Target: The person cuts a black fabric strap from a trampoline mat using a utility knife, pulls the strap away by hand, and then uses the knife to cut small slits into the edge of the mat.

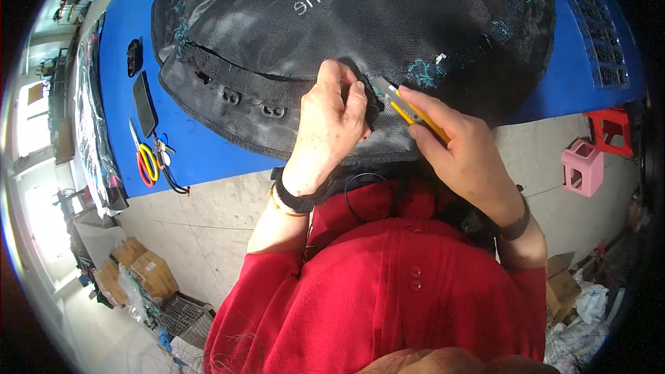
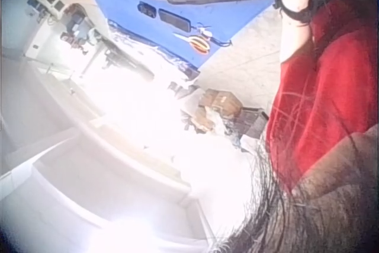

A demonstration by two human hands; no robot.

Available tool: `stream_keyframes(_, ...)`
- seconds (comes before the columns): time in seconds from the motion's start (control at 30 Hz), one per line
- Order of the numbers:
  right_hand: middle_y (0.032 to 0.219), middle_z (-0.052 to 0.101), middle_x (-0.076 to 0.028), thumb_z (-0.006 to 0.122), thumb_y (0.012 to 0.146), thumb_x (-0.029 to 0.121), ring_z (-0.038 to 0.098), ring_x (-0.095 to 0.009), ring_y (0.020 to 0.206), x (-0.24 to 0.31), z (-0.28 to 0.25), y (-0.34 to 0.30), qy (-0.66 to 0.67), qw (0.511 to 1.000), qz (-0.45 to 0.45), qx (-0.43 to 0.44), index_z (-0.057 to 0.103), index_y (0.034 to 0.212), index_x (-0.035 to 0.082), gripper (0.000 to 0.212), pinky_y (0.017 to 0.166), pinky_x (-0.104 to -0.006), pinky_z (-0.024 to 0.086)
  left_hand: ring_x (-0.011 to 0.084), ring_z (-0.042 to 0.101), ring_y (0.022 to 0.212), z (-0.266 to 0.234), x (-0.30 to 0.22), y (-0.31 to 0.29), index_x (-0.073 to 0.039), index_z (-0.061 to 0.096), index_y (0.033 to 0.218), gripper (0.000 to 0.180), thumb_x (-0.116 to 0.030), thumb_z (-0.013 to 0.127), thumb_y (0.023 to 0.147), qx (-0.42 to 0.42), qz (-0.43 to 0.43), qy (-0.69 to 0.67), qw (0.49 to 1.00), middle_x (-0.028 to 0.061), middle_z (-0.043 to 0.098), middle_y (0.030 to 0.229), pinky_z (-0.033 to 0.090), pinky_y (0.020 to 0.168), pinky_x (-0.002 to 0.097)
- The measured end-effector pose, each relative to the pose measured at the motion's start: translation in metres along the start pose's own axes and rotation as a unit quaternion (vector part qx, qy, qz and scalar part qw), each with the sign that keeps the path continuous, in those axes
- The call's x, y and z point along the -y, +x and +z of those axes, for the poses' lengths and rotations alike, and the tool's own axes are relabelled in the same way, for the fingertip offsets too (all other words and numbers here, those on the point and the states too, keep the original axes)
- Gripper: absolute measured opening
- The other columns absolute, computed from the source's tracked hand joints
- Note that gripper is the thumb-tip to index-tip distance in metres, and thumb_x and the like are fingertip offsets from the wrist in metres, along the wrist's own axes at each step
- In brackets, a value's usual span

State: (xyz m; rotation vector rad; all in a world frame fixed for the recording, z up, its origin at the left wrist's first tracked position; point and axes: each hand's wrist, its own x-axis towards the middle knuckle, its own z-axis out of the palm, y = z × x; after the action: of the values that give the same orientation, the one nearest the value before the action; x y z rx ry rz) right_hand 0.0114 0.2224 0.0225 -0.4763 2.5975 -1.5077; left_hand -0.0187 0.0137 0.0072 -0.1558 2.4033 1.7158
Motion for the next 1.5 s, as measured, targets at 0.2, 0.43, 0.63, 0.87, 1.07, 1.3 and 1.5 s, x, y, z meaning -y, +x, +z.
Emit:
stream_keyframes(0.2, 0.123, 0.072, -0.022, 0.067, 0.096, 0.005, 0.072, -0.039, 0.109, 0.002, 0.003, 0.001, -0.024, 1.0, -0.012, -0.003, 0.063, 0.137, 0.004, 0.041, 0.09, -0.0449, 0.058, 0.0135, 0.066, 0.051, 0.0, -0.002, -0.001, -0.001, 0.05, 0.105, 0.01, -0.008, 0.058, 0.104, -0.002, 0.006, 0.009, 1.0, 0.0078, 0.063, 0.074, 0.053, 0.043, 0.028)
stream_keyframes(0.43, 0.123, 0.072, -0.022, 0.067, 0.096, 0.005, 0.072, -0.04, 0.107, 0.002, -0.003, -0.002, -0.031, 0.999, -0.016, 0.018, 0.063, 0.137, 0.005, 0.042, 0.089, -0.0463, 0.058, 0.0127, 0.065, 0.051, 0.0, 0.001, 0.0, -0.001, 0.05, 0.106, 0.01, -0.008, 0.058, 0.104, -0.001, 0.008, 0.004, 1.0, 0.0074, 0.063, 0.072, 0.053, 0.044, 0.028)
stream_keyframes(0.63, 0.122, 0.072, -0.022, 0.066, 0.096, 0.006, 0.072, -0.04, 0.106, 0.0, 0.0, -0.006, -0.026, 1.0, -0.002, 0.007, 0.063, 0.138, 0.006, 0.042, 0.089, -0.0472, 0.058, 0.0157, 0.067, 0.05, 0.002, -0.002, 0.0, 0.0, 0.051, 0.105, 0.008, -0.007, 0.056, 0.105, 0.005, 0.014, 0.005, 1.0, 0.0109, 0.065, 0.07, 0.053, 0.046, 0.0306)
stream_keyframes(0.87, 0.12, 0.073, -0.022, 0.067, 0.096, 0.008, 0.071, -0.041, 0.106, 0.002, -0.01, -0.019, -0.025, 0.997, 0.045, 0.063, 0.062, 0.139, 0.008, 0.044, 0.09, -0.0479, 0.058, 0.0125, 0.064, 0.049, 0.003, -0.002, -0.002, -0.001, 0.052, 0.106, 0.012, -0.009, 0.06, 0.104, -0.02, 0.001, 0.013, 1.0, 0.0089, 0.066, 0.073, 0.051, 0.045, 0.0286)
stream_keyframes(1.07, 0.124, 0.072, -0.021, 0.066, 0.096, 0.008, 0.07, -0.041, 0.11, 0.0, -0.007, -0.021, -0.017, 0.999, 0.02, 0.042, 0.061, 0.14, 0.008, 0.045, 0.093, -0.048, 0.057, 0.0136, 0.065, 0.051, 0.01, 0.006, -0.004, -0.001, 0.055, 0.108, 0.036, -0.026, 0.078, 0.096, -0.08, 0.069, 0.145, 0.984, 0.0098, 0.066, 0.068, 0.051, 0.047, 0.0305)
stream_keyframes(1.3, 0.124, 0.072, -0.021, 0.066, 0.096, 0.006, 0.07, -0.04, 0.111, -0.002, -0.007, -0.023, -0.001, 0.999, 0.026, 0.041, 0.062, 0.139, 0.008, 0.043, 0.093, -0.0476, 0.057, 0.0165, 0.067, 0.051, 0.008, 0.007, -0.003, -0.002, 0.057, 0.105, 0.022, -0.016, 0.071, 0.096, -0.073, 0.085, 0.196, 0.974, 0.0109, 0.066, 0.063, 0.052, 0.05, 0.0331)
stream_keyframes(1.5, 0.124, 0.072, -0.022, 0.067, 0.096, 0.006, 0.07, -0.04, 0.111, -0.004, -0.011, -0.025, 0.013, 0.998, 0.029, 0.045, 0.062, 0.14, 0.008, 0.044, 0.093, -0.0455, 0.057, 0.0196, 0.071, 0.055, 0.002, -0.007, -0.004, -0.001, 0.057, 0.1, 0.011, -0.008, 0.065, 0.097, -0.034, 0.028, 0.118, 0.992, 0.013, 0.067, 0.065, 0.055, 0.052, 0.0333)
